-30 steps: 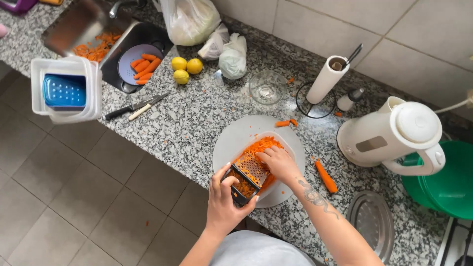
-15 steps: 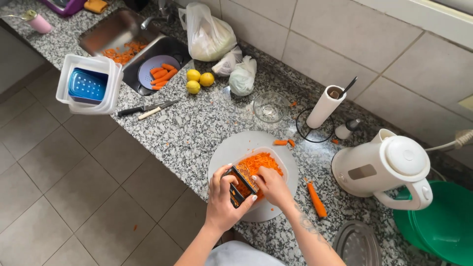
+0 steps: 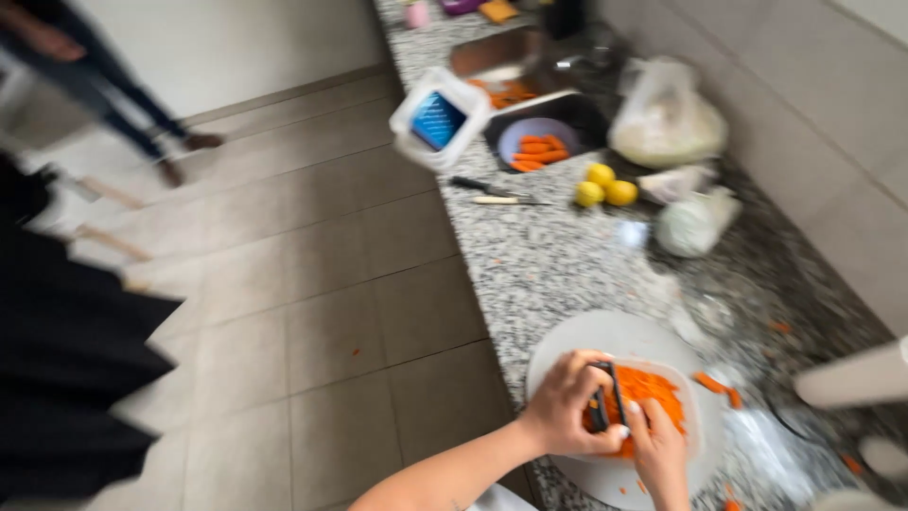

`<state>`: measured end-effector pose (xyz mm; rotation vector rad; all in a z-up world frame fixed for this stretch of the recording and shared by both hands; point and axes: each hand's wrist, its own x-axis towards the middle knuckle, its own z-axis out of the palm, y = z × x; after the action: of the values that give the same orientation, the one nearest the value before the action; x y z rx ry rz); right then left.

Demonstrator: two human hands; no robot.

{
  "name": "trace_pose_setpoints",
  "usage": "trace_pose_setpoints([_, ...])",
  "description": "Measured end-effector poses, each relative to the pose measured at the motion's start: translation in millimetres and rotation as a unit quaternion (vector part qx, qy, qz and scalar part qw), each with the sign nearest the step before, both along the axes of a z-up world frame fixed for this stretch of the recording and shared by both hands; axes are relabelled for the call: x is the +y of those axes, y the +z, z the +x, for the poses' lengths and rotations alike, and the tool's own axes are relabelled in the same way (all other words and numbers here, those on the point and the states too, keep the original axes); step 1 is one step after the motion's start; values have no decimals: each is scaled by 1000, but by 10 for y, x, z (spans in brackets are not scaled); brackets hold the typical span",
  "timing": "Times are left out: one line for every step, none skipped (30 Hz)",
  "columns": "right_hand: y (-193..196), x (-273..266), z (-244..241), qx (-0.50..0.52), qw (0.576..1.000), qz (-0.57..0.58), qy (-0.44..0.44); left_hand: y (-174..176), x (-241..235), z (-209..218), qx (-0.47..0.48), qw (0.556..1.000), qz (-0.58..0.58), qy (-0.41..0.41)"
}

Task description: The person grates carrots using a box grater over a white bowl on a kitchen counter. They repeatedly pick up whole carrots from a colander in the sink, grate them into the bowl, and occasionally scrape the grater to remove stuck pieces.

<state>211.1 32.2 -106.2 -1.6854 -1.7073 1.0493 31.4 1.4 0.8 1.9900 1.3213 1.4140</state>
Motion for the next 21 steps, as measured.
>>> trace_pose_setpoints([50, 10, 3, -36, 999, -8, 4, -10, 4, 18, -6, 1000, 8, -7])
trace_pose_setpoints([-52, 87, 9, -34, 999, -6, 27, -37, -24, 5, -3, 1000, 9, 16])
trace_pose_setpoints([-147, 152, 28, -84, 995, -55, 22, -57, -35, 2, 0, 1000, -14, 3])
trace_pose_setpoints([-241, 231, 51, -134, 986, -100, 16, -75, -34, 8, 2, 999, -36, -9])
trace_pose_setpoints([-119, 242, -12, -133, 986, -100, 21, -90, -43, -1, 3, 999, -37, -4])
trace_pose_setpoints([1, 263, -69, -147, 980, -128, 29, -107, -39, -5, -2, 1000, -30, 0])
trace_pose_setpoints([117, 271, -104, -162, 973, -158, 35, -130, -38, 7, -9, 1000, -24, 1])
trace_pose_setpoints([81, 270, -136, -162, 973, -158, 37, -135, -50, -35, -9, 1000, -25, 3])
trace_pose_setpoints([50, 243, -114, -117, 987, -99, 43, -143, -52, -40, -26, 999, -26, -5])
trace_pose_setpoints([6, 240, -75, -73, 996, -37, 47, -162, -29, -27, -42, 999, -26, -14])
trace_pose_setpoints([105, 192, -136, -77, 996, -52, 16, -164, -17, -70, -48, 997, -40, -45])
trace_pose_setpoints([186, 183, -181, -76, 996, -35, 31, -181, 24, -97, -46, 998, 8, -36])
trace_pose_setpoints([259, 107, -173, -78, 996, -23, 40, -212, 16, -80, -51, 997, 50, -33])
trace_pose_setpoints([224, 59, -191, -86, 995, -44, 3, -293, 8, -92, -62, 995, 31, -69])
trace_pose_setpoints([186, 51, -204, -60, 998, -26, 11, -379, 27, -103, -54, 996, 48, -44])
trace_pose_setpoints([149, 58, -209, -35, 999, -7, 18, -459, 58, -113, -47, 997, 65, -20])
trace_pose_setpoints([267, 5, -230, -39, 999, -19, -7, -520, 34, -113, -53, 996, 53, -44])
trace_pose_setpoints([398, -35, -259, -50, 998, -28, 2, -565, 14, -121, -54, 997, 39, -40])
trace_pose_setpoints([523, 60, -336, -58, 998, -26, 19, -608, 90, -172, -49, 998, 35, -28])
trace_pose_setpoints([597, 1, -332, -59, 998, -28, 2, -606, 66, -167, -50, 997, 33, -45])
trace_pose_setpoints([672, -25, -346, -74, 997, -25, 16, -607, 50, -176, -41, 998, 26, -35])
